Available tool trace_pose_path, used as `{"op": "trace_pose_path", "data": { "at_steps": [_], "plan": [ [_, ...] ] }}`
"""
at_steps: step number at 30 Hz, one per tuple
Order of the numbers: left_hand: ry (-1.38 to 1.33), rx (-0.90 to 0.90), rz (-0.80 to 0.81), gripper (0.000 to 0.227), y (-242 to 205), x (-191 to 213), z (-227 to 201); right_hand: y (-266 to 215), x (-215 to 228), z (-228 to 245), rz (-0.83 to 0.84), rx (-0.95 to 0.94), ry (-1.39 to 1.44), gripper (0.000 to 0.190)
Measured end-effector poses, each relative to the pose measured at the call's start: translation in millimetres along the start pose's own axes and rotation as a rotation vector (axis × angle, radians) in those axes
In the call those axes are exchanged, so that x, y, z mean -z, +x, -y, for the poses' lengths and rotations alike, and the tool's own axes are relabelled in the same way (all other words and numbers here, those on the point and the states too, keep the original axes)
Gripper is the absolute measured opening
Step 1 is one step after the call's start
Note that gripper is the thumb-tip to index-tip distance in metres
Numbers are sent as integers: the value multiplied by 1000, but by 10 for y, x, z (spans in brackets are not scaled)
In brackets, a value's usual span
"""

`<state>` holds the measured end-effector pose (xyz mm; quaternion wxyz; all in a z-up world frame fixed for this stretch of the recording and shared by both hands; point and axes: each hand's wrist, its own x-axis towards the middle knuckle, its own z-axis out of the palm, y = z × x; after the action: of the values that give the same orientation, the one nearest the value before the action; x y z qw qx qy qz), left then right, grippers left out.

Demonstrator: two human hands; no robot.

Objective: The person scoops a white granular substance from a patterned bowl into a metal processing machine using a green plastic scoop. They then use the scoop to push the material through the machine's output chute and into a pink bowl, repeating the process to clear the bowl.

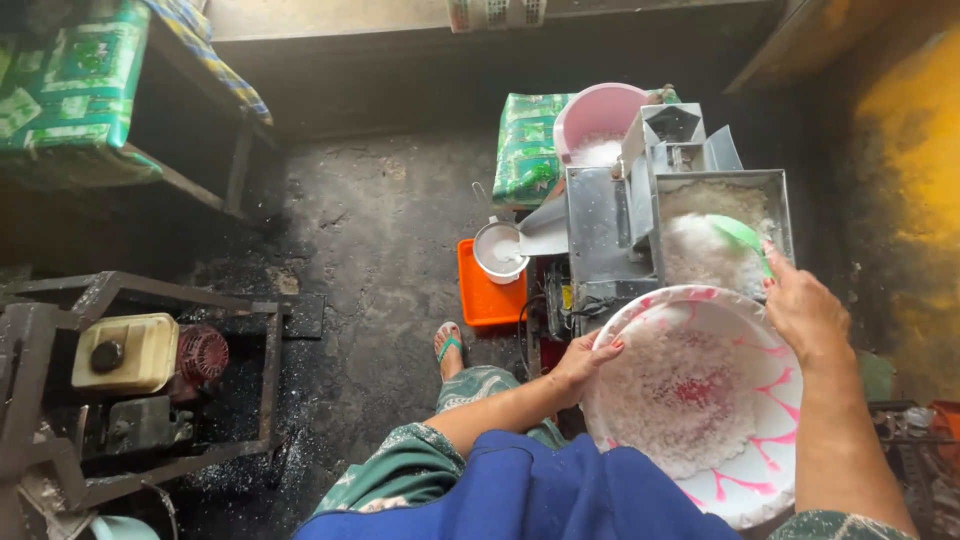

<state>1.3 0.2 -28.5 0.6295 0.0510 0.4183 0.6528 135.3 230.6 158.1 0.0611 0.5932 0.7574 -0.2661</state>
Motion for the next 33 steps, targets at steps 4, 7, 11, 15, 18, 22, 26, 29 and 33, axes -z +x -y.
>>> {"op": "trace_pose_path", "data": {
  "at_steps": [4, 7, 11, 15, 18, 22, 26, 29, 33],
  "plan": [
    [22, -9, -39, 35, 22, 90, 52, 360, -2, -161, -202, 181, -597, 55],
    [57, 16, -120, 31, 220, 274, 369, 327, -241, -254, -378, 332, -583, 32],
    [64, 30, -144, 38, 412, 445, 515, 1087, -663, -130, -135, 183, -614, 52],
    [69, 31, -131, 41, 226, 296, 326, 1280, -881, -1, -75, 111, -549, 45],
    [74, 33, -101, 39, 177, 232, 220, 1098, -768, 80, -75, 283, -557, 54],
    [98, 58, -123, 39, 83, 203, 163, 856, -556, 12, -44, 199, -435, 64],
    [117, 93, -93, 39, 88, 230, 147, 575, -187, -11, -76, 60, -452, 46],
    [120, 91, -100, 35, 28, 93, 13, 132, -19, 412, -50, 76, -552, 48],
    [137, 105, -78, 38, 126, 50, 18, 671, -640, 129, -98, 258, -684, 39]
  ]
}}
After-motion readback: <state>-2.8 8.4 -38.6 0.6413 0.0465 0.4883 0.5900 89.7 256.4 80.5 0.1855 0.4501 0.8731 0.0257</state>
